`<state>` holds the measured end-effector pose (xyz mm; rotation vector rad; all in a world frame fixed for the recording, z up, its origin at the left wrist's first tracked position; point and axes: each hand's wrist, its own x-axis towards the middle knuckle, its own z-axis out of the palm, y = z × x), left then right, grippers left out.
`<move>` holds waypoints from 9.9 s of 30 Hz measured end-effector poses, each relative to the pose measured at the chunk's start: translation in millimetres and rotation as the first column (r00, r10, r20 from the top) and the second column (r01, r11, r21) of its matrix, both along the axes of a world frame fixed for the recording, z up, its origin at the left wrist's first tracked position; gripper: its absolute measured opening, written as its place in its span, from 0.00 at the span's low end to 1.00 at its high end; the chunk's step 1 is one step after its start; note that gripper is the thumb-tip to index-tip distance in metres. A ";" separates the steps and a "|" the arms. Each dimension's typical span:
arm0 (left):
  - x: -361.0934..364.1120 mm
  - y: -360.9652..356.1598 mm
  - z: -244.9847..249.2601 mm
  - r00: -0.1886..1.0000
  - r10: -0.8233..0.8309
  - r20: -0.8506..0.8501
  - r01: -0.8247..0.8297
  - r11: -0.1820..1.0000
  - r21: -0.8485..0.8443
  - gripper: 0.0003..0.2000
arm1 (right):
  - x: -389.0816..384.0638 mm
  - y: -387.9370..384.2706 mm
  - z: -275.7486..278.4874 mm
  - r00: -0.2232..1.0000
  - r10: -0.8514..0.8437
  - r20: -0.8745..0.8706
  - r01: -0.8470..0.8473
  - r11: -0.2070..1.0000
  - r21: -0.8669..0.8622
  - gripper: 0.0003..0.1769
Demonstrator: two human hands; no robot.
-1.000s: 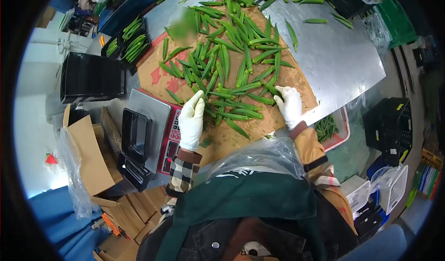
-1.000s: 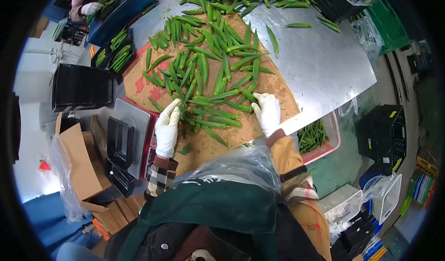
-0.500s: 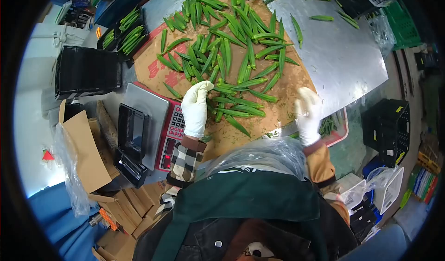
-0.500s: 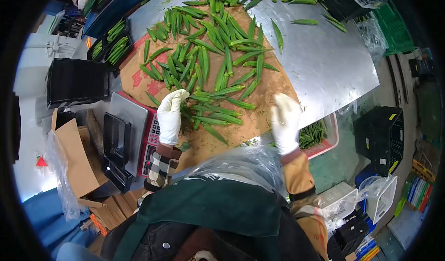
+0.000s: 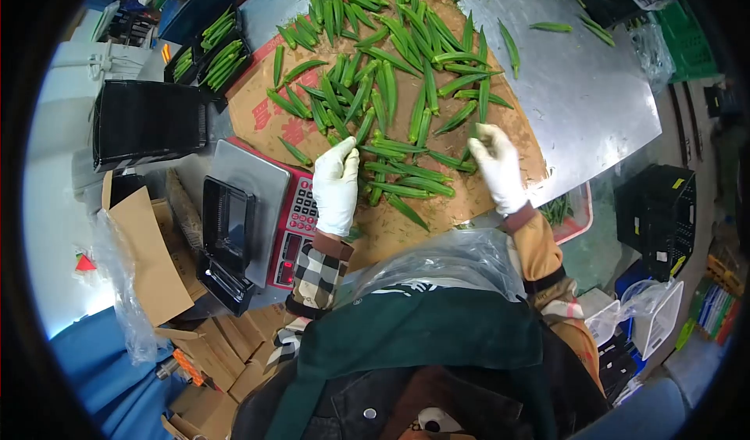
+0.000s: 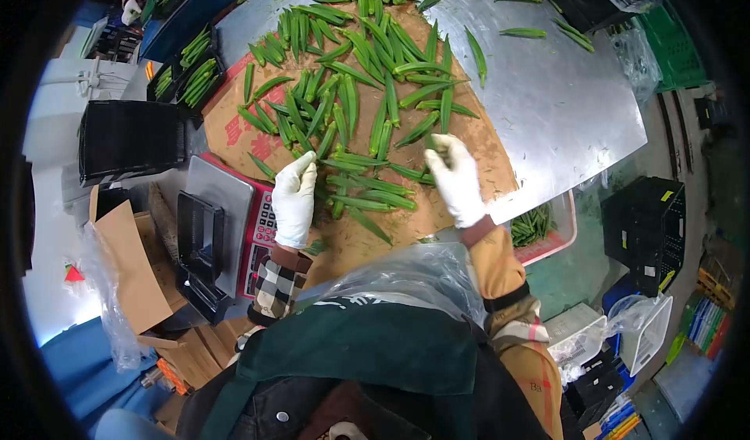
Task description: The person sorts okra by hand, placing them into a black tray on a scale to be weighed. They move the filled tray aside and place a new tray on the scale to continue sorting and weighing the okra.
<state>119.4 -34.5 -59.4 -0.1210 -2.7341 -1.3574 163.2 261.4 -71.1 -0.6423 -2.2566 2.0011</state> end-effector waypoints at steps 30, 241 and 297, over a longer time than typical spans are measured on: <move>55.0 99.1 97.9 0.537 -0.804 0.255 0.759 0.592 0.271 0.19 | 95.1 140.4 93.3 0.966 -0.039 0.256 -0.163 0.674 0.720 0.20; 126.9 -62.7 62.6 0.733 -0.423 0.533 -0.588 0.002 0.809 0.33 | -42.6 -105.5 -22.0 0.828 0.493 0.268 -0.527 0.519 0.673 0.14; 146.2 -262.3 64.7 0.600 0.693 0.400 -0.790 0.592 0.161 0.18 | 80.2 -93.7 6.3 0.576 0.774 0.261 -0.815 0.568 0.114 0.16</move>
